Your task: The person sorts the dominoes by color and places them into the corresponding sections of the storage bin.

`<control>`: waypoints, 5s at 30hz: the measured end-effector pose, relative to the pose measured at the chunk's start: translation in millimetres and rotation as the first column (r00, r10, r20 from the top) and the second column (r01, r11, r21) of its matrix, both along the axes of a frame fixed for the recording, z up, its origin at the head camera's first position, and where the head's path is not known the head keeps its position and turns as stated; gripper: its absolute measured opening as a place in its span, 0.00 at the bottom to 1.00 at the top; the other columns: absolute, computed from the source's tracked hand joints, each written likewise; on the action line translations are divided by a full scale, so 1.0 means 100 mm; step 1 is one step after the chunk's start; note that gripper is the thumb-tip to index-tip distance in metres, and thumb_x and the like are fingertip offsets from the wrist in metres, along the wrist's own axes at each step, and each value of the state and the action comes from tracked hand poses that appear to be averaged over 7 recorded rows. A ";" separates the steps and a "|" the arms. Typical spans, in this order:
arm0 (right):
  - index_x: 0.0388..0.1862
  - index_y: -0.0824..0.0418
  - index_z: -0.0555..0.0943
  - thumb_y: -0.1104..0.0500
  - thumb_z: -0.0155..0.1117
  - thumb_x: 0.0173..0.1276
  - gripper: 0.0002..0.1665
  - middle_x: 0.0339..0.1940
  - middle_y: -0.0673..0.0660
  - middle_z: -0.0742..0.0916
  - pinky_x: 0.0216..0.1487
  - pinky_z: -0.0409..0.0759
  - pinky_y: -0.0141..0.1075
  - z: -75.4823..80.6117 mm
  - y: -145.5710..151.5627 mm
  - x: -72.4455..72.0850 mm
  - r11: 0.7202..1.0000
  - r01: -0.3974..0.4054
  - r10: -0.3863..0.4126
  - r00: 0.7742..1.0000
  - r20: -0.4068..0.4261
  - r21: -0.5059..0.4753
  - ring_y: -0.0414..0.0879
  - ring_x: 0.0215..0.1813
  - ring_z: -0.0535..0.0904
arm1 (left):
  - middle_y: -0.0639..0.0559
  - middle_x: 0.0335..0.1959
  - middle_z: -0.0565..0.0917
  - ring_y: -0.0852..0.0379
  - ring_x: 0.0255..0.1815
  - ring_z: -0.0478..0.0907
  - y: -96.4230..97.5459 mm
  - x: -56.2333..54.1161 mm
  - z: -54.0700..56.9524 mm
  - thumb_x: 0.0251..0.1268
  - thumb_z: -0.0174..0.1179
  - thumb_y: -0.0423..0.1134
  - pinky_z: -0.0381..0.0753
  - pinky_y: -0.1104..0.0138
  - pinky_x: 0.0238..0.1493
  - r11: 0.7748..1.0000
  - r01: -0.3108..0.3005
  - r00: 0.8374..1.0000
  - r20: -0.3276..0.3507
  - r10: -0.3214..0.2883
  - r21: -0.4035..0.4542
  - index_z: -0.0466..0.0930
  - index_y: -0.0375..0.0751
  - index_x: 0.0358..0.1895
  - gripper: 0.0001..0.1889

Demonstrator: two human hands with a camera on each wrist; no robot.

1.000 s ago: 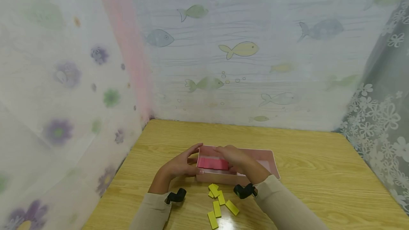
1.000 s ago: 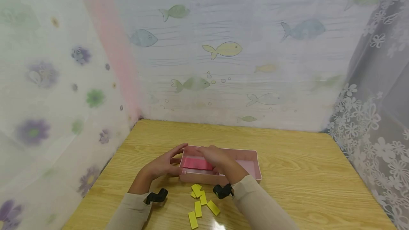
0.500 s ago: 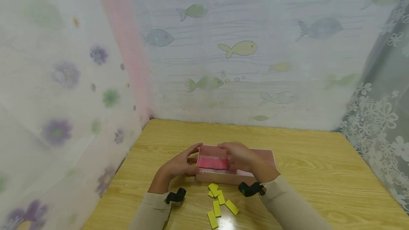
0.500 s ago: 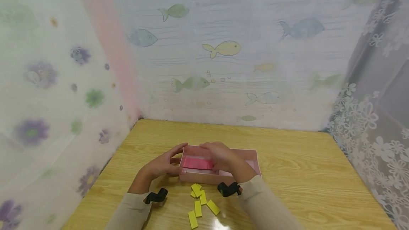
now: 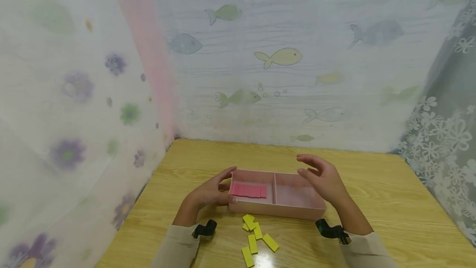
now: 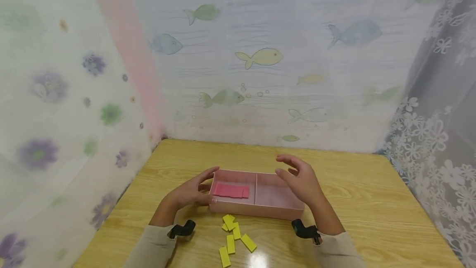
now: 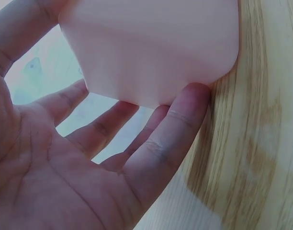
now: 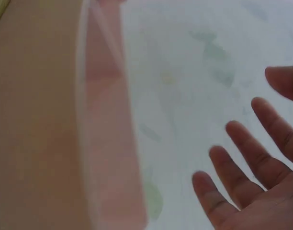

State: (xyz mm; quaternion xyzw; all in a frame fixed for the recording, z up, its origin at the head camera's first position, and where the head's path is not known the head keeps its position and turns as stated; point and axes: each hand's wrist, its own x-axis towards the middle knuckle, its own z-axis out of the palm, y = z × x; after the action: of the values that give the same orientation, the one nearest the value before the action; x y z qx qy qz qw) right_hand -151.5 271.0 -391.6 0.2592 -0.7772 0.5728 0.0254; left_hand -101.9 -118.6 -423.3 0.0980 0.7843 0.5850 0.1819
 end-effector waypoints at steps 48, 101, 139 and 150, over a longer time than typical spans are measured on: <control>0.85 0.40 0.54 0.49 0.80 0.63 0.59 0.88 0.55 0.55 0.71 0.57 0.76 -0.81 0.36 -0.12 0.983 -0.094 0.087 0.995 0.054 0.156 0.70 0.85 0.47 | 0.47 0.34 0.87 0.53 0.30 0.85 0.16 0.45 0.13 0.63 0.72 0.58 0.83 0.61 0.27 0.893 -0.142 0.990 -0.061 0.128 -0.426 0.84 0.36 0.49 0.27; 0.85 0.39 0.54 0.50 0.79 0.64 0.58 0.88 0.56 0.53 0.73 0.53 0.76 -0.83 0.36 -0.12 0.984 -0.110 0.099 0.991 0.087 0.138 0.69 0.85 0.44 | 0.60 0.26 0.83 0.65 0.28 0.78 0.96 0.60 0.08 0.50 0.80 0.34 0.80 0.71 0.30 0.843 -0.150 0.972 -0.235 0.029 -0.516 0.90 0.41 0.34 0.09; 0.86 0.41 0.51 0.43 0.76 0.65 0.59 0.86 0.62 0.58 0.66 0.72 0.69 -0.71 0.35 -0.04 0.968 -0.066 0.052 0.996 0.065 0.241 0.74 0.79 0.61 | 0.53 0.28 0.90 0.55 0.30 0.88 1.39 0.00 0.51 0.60 0.76 0.37 0.88 0.62 0.33 0.964 -0.090 0.989 -0.134 0.058 -0.252 0.91 0.42 0.34 0.04; 0.86 0.35 0.47 0.46 0.76 0.66 0.60 0.87 0.61 0.55 0.64 0.73 0.71 -0.74 0.43 -0.05 0.969 -0.122 0.111 0.992 0.064 0.217 0.80 0.75 0.63 | 0.51 0.27 0.89 0.52 0.30 0.89 1.54 -0.18 0.54 0.59 0.76 0.36 0.88 0.63 0.32 0.956 -0.131 0.991 -0.072 0.115 -0.264 0.91 0.40 0.34 0.04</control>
State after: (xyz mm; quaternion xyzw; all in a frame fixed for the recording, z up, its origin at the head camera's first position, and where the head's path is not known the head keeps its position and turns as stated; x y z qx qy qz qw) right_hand -156.4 314.4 -465.6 0.2908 -0.8198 0.4900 -0.0571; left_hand -120.3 35.8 -369.3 0.0398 0.8655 0.4808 0.1348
